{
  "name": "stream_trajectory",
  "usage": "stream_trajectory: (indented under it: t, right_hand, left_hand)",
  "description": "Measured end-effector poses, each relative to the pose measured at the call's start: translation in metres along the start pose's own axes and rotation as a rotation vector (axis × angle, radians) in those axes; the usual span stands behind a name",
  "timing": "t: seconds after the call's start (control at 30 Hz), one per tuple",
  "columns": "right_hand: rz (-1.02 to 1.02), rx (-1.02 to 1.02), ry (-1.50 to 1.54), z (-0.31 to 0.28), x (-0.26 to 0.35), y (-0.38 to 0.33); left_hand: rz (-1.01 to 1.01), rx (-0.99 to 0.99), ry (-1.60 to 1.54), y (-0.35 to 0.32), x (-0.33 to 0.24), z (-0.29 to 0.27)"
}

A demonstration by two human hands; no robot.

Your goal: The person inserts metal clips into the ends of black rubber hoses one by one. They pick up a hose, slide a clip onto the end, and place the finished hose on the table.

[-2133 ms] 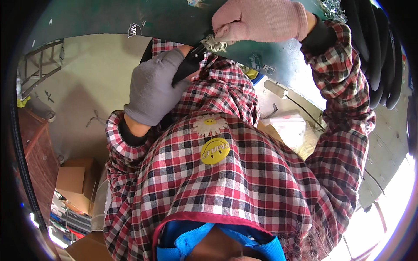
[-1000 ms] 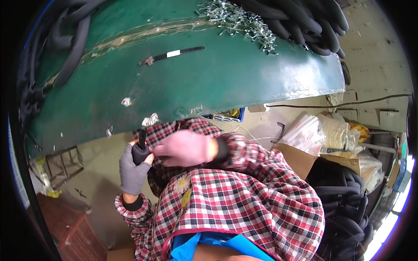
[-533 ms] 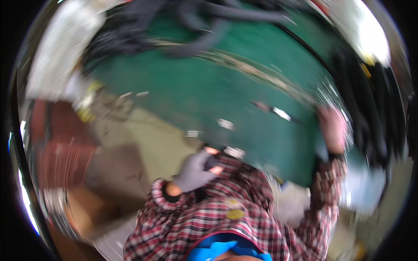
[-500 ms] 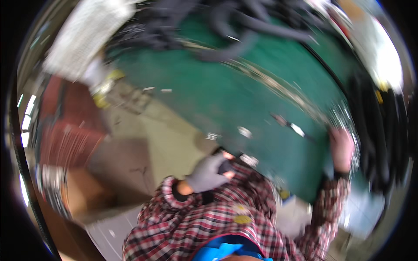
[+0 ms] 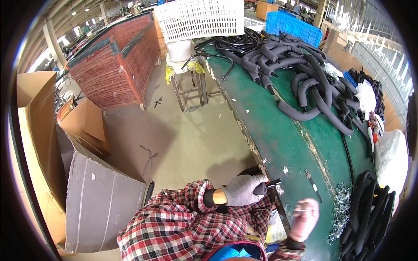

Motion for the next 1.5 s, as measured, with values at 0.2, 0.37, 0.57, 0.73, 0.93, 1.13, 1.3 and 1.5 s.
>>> stream_trajectory:
  t: [0.2, 0.37, 0.57, 0.73, 0.93, 1.13, 1.3, 1.5]
  right_hand:
    - [0.345, 0.281, 0.497, 0.115, -0.119, -0.038]
    - [0.629, 0.353, 0.652, 0.126, -0.165, -0.048]
    - [0.824, 0.379, 0.737, 0.132, -0.176, -0.059]
    - [0.493, 0.294, 0.546, 0.12, -0.159, -0.038]
    - [0.373, 0.224, 0.191, 0.105, -0.169, -0.03]
    - [0.362, 0.394, 0.577, 0.14, -0.128, -0.044]
    - [0.344, 0.266, 0.594, 0.137, -0.138, -0.045]
    - [0.34, 0.219, 0.562, 0.144, -0.123, -0.052]
  left_hand:
    - [0.078, -0.087, -0.05, -0.015, -0.005, -0.005]
    - [-0.03, -0.05, -0.1, -0.015, 0.016, -0.007]
    - [0.012, 0.025, -0.044, -0.007, 0.027, 0.003]
    - [0.034, 0.067, -0.043, 0.002, 0.025, 0.003]
    - [0.071, 0.004, -0.138, 0.012, 0.014, -0.012]
    - [0.121, -0.041, -0.108, 0.004, 0.004, -0.011]
    - [0.11, -0.104, -0.141, -0.002, -0.001, -0.019]
    - [0.068, -0.153, -0.163, -0.014, 0.01, -0.012]
Point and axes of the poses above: each hand's wrist, its own y-axis towards the middle knuckle, its own z-axis out of the palm, x = y × z, the point moved 8 cm from there along y, towards the middle knuckle, and after that the axes turned 1 degree about -y, right-handed, at the moved point
